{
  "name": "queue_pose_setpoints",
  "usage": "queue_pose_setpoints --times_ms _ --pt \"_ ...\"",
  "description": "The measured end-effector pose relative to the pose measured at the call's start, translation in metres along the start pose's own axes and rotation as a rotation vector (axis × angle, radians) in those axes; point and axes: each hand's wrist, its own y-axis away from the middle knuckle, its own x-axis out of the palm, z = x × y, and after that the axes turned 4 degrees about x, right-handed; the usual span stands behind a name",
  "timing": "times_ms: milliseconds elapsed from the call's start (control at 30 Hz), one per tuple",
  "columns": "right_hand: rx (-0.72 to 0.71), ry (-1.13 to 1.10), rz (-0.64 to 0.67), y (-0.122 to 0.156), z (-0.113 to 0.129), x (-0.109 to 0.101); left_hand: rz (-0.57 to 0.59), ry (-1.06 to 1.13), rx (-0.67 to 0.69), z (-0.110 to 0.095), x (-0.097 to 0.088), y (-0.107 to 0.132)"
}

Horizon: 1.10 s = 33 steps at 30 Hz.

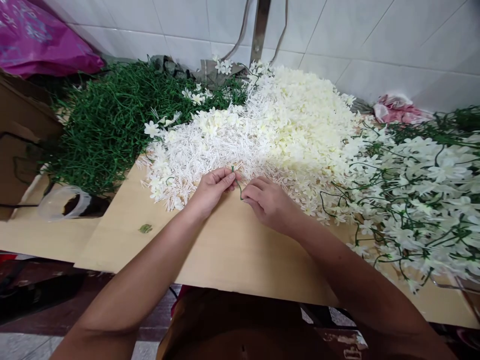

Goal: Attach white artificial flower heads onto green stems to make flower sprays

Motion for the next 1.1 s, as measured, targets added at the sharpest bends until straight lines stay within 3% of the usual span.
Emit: queue_pose_setpoints --times_ms 133,267,400,600,733,867,1100 --pt "0.02 -0.187 0.027 0.002 -0.008 -0.007 0.05 0.065 -0.064 -0.001 0.002 0.002" --pt "0.208 -0.291 -0.082 -0.008 -0.025 -0.017 0.055 0.116 -0.118 0.002 0.003 0.001" --pt "0.333 -0.163 -0.213 -0.03 -0.047 -0.011 0.093 0.1 -0.14 0.005 0.006 0.001" --pt "0.342 0.151 -0.24 -0.057 -0.073 0.016 0.13 -0.007 -0.11 0.005 0.011 0.002" --pt "0.304 0.081 -0.303 -0.053 -0.077 0.009 0.155 -0.051 -0.097 0.006 0.013 0.003" --pt "0.382 -0.042 -0.348 -0.042 -0.076 -0.004 0.224 -0.113 -0.07 0.01 0.014 0.005" --pt "0.364 0.169 -0.311 -0.043 -0.082 0.013 0.288 -0.251 -0.014 0.012 0.013 0.005"
